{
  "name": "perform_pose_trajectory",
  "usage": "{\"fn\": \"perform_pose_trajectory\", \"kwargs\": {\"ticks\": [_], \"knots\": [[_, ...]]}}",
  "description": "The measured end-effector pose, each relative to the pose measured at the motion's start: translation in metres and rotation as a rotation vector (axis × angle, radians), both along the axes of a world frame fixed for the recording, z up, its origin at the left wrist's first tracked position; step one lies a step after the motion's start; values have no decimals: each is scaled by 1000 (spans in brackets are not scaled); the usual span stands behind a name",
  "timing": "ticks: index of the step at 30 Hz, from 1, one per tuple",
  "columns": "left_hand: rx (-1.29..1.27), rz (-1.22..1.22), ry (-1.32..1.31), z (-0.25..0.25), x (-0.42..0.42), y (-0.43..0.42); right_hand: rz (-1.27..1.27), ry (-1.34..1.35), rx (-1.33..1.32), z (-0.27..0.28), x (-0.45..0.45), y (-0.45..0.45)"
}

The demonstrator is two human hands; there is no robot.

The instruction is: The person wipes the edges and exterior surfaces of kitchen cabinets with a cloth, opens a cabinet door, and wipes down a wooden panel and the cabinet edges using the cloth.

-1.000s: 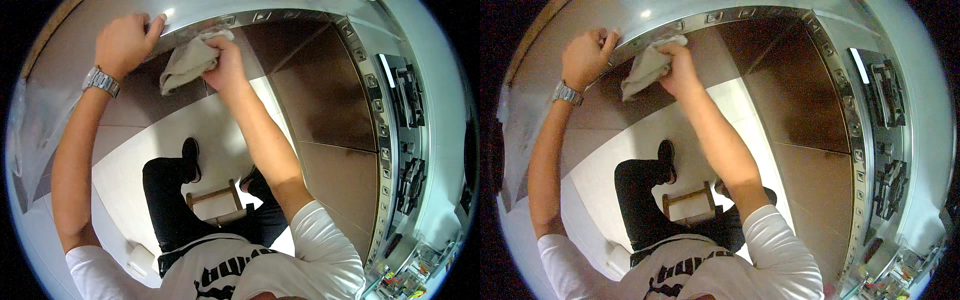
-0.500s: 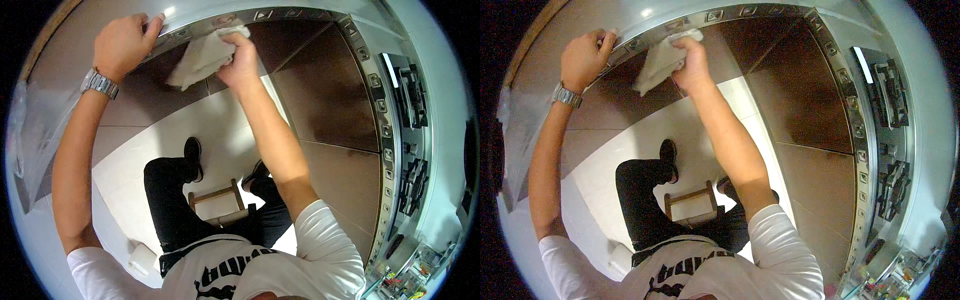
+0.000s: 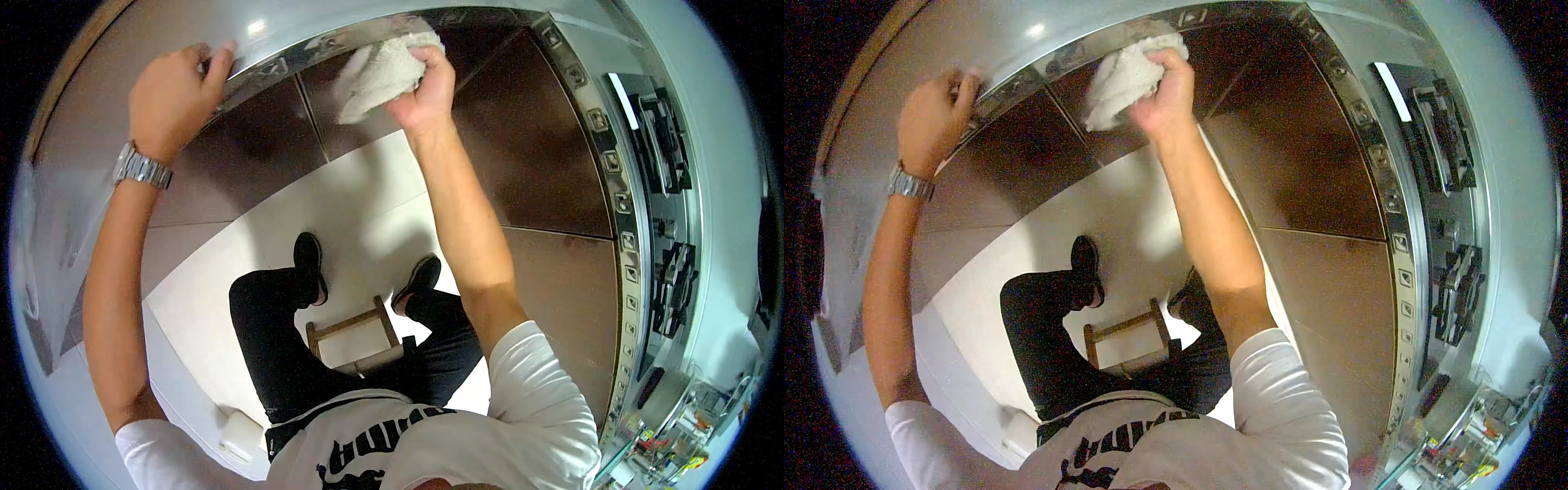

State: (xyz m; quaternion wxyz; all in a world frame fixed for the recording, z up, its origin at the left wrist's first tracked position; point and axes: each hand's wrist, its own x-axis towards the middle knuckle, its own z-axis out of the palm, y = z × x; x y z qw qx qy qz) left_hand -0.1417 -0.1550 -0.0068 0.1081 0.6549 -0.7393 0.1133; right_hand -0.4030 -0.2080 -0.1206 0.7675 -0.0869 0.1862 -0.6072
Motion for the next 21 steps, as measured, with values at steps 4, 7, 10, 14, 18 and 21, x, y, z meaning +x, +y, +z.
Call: {"fn": "perform_pose_trajectory", "kwargs": {"ticks": [4, 7, 10, 14, 18, 21], "knots": [[-70, 22, 10, 0, -6, 1, -165, 99, -53, 3, -45, -35], [4, 64, -48, 4, -7, 1, -344, 117, -75, -7, -98, -77], [0, 42, -9, 2, -6, 1, -328, 27, -133, -10, -151, -103], [10, 27, -54, 1, -2, -1, -166, -99, -280, -33, -188, -131], [-20, 13, -40, -2, -1, -1, -368, 542, -252, -24, -158, -105], [-19, 14, -42, -5, 3, -3, -336, 1627, -163, -22, -173, -104]]}}
